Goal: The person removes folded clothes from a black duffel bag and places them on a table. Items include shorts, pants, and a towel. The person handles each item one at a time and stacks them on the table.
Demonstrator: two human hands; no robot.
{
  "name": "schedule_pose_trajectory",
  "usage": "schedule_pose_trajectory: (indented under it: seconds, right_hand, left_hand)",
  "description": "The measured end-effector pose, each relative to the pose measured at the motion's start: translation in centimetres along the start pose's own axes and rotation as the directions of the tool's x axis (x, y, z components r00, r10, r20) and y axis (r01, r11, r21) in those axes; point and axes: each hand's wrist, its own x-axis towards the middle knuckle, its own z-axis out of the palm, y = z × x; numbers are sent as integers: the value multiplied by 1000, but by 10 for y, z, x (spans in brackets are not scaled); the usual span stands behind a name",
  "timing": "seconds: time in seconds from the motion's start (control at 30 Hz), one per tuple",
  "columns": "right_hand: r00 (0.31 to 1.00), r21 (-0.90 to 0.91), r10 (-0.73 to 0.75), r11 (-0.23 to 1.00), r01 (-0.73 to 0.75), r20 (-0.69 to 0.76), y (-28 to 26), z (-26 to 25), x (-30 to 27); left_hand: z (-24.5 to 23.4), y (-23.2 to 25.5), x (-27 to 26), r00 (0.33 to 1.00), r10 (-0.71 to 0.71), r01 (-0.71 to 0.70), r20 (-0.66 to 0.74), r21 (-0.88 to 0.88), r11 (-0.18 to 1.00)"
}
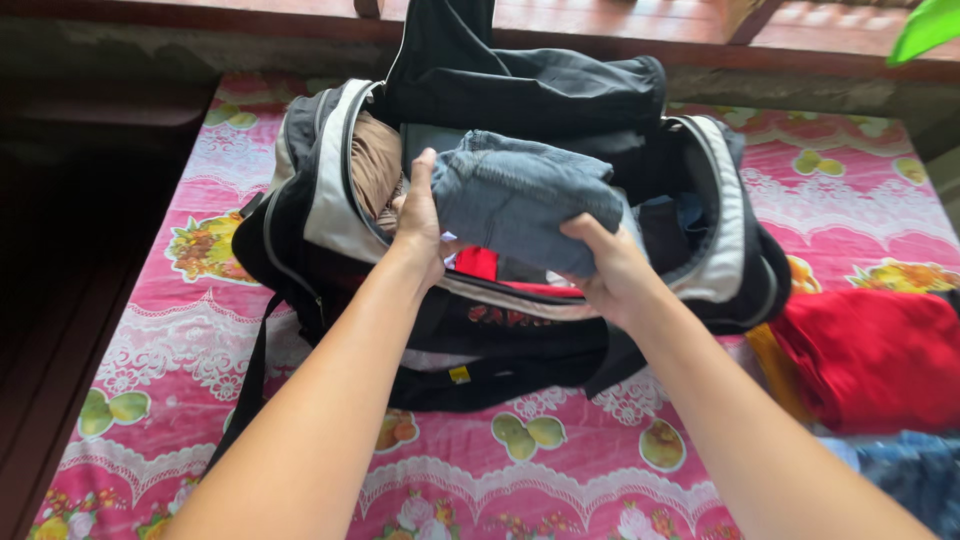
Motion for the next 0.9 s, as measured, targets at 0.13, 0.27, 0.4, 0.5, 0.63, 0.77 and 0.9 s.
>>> schedule_pose_trajectory:
  seconds: [0.13,0.27,0.4,0.5,0.63,0.77,0.9]
  right_hand:
    - [992,83,-108,991,102,69,4,-12,-66]
    - [987,91,-141,987,134,74,12,-26,-123]
    - [987,46,-134,990,130,85,27,-40,-167]
    - [998,101,-68,993,68,-4,37,-51,-191]
    - [995,282,102,955,-92,-22,44,-76,-216]
    - [861,199,483,869,-452,-155,54,-117,-238]
    - [857,49,466,872,-486,219,81,-157,-245]
  left_hand:
    - [-8,0,-40,945,-166,144,282,98,985]
    - [-14,-16,-84,893,-288,239,344,178,954]
    - [-20,-41,-123,826,-346,295,445,181,938]
    - [-21,-70,-149,856,-340,306,389,148,940]
    - [-28,-116,-173,851,-311,295,423,105,950]
    - [-20,-164,-182,806,-416,373,421,185,909]
    - [-1,-204,-188,798,-458,446,391,127,886]
